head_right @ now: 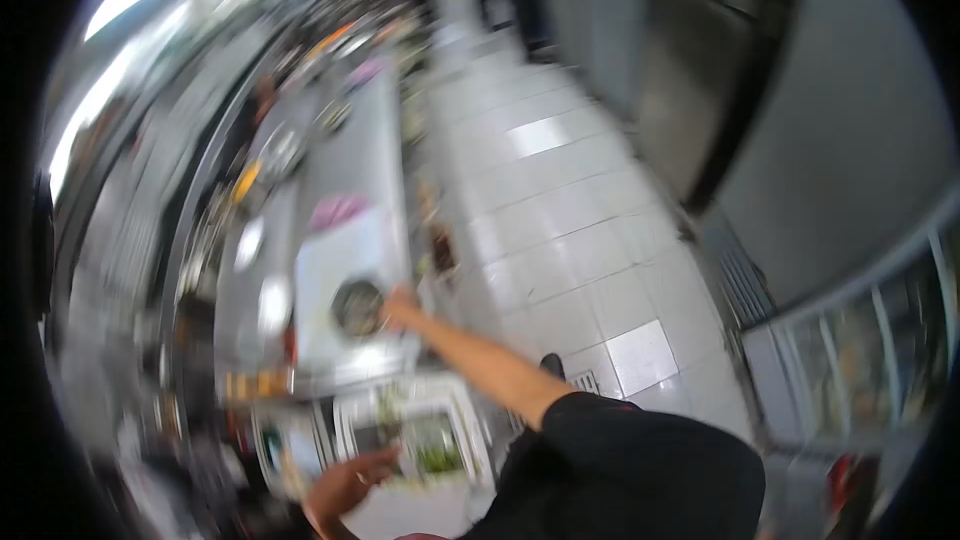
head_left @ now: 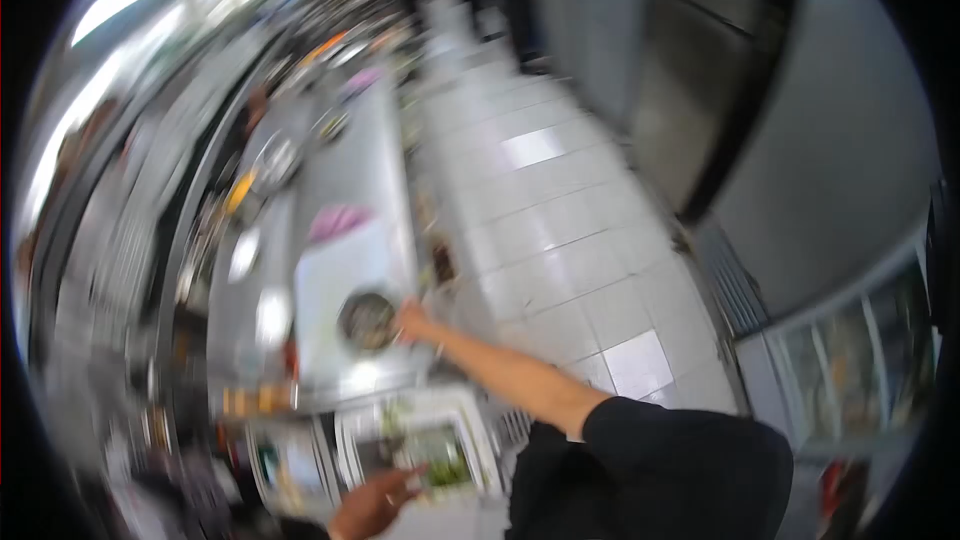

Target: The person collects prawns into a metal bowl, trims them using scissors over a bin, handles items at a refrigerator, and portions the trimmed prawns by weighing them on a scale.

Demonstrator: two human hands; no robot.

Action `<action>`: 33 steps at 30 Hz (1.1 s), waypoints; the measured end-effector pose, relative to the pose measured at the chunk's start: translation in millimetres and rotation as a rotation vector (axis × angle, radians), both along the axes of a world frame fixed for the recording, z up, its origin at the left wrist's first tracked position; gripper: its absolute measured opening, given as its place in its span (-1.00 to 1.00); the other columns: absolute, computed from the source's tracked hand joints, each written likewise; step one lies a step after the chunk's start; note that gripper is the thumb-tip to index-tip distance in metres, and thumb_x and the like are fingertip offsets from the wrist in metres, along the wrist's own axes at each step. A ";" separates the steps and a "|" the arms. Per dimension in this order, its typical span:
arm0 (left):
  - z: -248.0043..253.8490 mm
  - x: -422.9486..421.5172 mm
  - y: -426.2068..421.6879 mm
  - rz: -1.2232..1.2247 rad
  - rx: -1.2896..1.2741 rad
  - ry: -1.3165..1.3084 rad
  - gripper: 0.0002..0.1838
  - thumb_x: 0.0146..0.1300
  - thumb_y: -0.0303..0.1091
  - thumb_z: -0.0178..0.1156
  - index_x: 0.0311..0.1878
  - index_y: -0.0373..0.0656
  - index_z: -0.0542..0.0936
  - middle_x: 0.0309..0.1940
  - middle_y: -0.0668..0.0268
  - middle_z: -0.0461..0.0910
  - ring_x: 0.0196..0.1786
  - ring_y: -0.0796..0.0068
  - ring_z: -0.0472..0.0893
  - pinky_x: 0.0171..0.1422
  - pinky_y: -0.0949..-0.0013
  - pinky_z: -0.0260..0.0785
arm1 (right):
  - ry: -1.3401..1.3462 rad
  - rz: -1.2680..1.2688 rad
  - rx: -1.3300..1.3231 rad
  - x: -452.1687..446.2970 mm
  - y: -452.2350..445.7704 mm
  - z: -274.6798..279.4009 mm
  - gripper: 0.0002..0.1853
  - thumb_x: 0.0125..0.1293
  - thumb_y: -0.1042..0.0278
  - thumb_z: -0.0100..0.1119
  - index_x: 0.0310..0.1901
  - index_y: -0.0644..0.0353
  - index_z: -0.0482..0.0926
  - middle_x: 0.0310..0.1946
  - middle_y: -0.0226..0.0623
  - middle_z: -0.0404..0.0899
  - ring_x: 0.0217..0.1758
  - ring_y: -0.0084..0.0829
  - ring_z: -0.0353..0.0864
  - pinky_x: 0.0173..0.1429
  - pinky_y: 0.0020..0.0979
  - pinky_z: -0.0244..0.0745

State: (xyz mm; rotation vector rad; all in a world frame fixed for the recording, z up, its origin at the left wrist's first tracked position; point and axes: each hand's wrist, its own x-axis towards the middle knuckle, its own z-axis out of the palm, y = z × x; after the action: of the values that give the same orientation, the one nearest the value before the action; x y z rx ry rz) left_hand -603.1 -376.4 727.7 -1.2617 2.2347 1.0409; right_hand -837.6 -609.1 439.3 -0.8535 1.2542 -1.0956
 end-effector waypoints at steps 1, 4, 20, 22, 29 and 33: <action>-23.1 -10.5 -18.5 0.059 0.080 0.102 -0.59 0.36 -0.16 0.21 0.27 0.19 0.56 -0.20 0.19 0.66 -0.21 0.26 0.62 -0.10 0.23 0.52 | -0.010 0.074 -0.049 -3.2 -17.3 -5.8 -0.51 0.27 0.06 0.32 -0.07 0.40 0.52 -0.47 -0.11 0.69 -0.43 -0.22 0.74 -0.41 -0.15 0.69; -88.4 -81.5 -122.4 -0.021 0.106 0.299 -0.56 0.35 -0.24 0.26 0.29 0.03 0.55 -0.20 0.20 0.69 -0.26 0.41 0.64 -0.13 0.32 0.51 | -0.161 -0.063 0.148 -66.9 -18.0 62.0 -0.49 0.21 -0.10 0.37 -0.21 0.31 0.62 -0.49 -0.14 0.67 -0.26 -0.33 0.75 -0.42 -0.24 0.63; -189.0 -374.1 -262.1 -0.126 -0.184 0.172 -0.58 0.37 -0.07 0.13 0.16 -0.08 0.62 0.04 0.03 0.64 0.11 0.01 0.60 0.17 0.08 0.46 | 0.016 -1.039 -0.424 -884.9 326.4 111.6 -0.41 0.51 0.28 -0.08 0.51 0.00 0.04 0.39 -0.12 0.36 0.32 -0.22 0.48 0.31 -0.25 0.42; -263.5 -382.7 -242.3 0.083 -0.099 0.500 -0.57 0.37 -0.06 0.15 0.19 -0.07 0.59 0.06 0.06 0.64 0.06 0.06 0.64 0.15 0.15 0.46 | 0.285 -1.326 0.089 -840.2 270.1 116.8 -0.54 0.50 0.05 -0.02 0.34 -0.02 0.31 0.16 -0.15 0.53 0.10 -0.27 0.61 0.04 -0.29 0.55; -504.7 -304.2 -70.4 0.251 -0.497 0.130 -0.62 0.39 -0.16 0.01 0.09 -0.14 0.64 -0.02 0.12 0.66 0.07 0.16 0.63 0.08 0.12 0.47 | 0.231 -0.056 0.892 -710.1 203.5 -198.2 -0.62 0.21 0.22 0.37 0.06 0.08 0.60 -0.25 -0.21 0.60 -0.36 -0.25 0.66 -0.39 -0.15 0.56; -473.9 -291.6 32.3 1.836 0.784 0.272 -0.67 0.46 -0.10 -0.05 -0.24 -0.10 0.59 -0.60 0.29 0.49 -0.65 0.35 0.48 -0.58 0.16 0.35 | 0.549 0.281 0.497 -495.9 81.9 -228.3 -0.26 0.07 -0.01 0.47 0.24 0.16 0.45 0.02 -0.07 0.62 0.00 -0.23 0.65 0.07 -0.21 0.58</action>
State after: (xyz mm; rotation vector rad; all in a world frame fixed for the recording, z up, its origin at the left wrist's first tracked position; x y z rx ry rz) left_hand -894.7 -344.2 253.8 -2.5611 -0.0748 2.2356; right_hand -1333.5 -527.3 211.1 -0.9323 1.7000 -0.2948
